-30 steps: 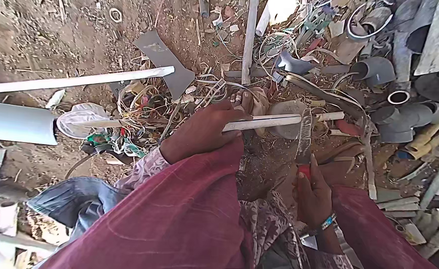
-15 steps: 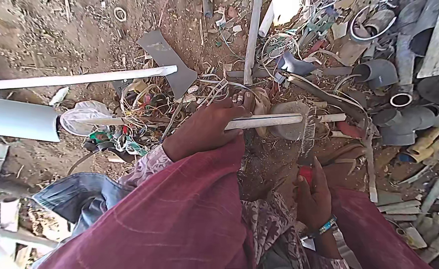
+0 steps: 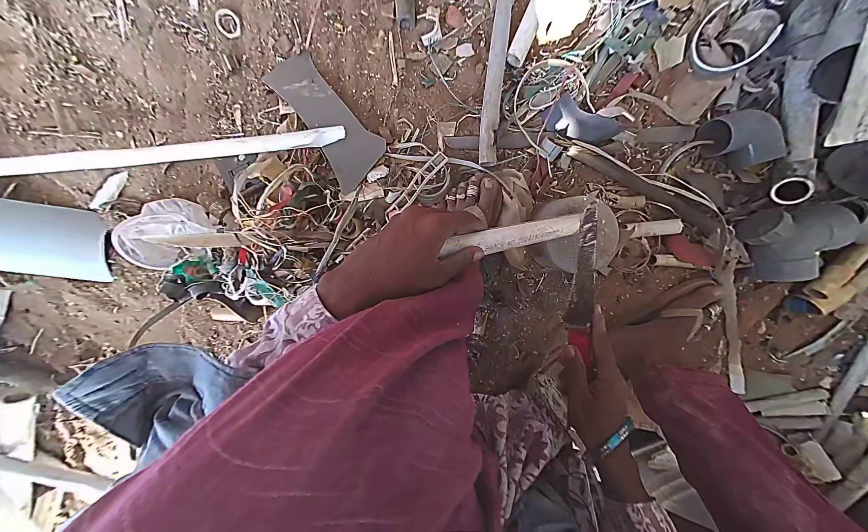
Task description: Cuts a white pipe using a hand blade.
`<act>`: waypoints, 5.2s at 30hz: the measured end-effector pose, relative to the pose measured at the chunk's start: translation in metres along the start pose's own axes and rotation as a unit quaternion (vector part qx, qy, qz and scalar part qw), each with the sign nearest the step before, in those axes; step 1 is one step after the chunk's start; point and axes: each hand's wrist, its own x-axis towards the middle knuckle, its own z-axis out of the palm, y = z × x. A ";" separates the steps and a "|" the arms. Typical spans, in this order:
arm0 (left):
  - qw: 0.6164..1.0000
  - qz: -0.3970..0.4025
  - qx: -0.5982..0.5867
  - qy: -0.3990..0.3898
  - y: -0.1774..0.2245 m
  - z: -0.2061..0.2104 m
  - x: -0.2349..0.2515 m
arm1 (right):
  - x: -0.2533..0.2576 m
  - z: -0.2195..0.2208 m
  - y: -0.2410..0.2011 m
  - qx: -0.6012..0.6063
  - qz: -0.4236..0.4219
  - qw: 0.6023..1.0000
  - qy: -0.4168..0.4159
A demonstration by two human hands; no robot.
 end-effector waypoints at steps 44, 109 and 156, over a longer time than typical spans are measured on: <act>1.000 -0.009 0.020 -0.001 0.001 -0.001 0.000 | 0.000 -0.011 -0.026 0.094 -0.074 0.985 -0.124; 0.977 -0.161 -0.090 -0.110 0.003 -0.007 -0.003 | 0.014 -0.012 -0.009 -0.037 -0.053 0.996 -0.066; 0.977 -0.166 -0.080 -0.110 0.007 -0.010 -0.001 | 0.025 -0.002 -0.005 -0.127 -0.045 0.991 0.004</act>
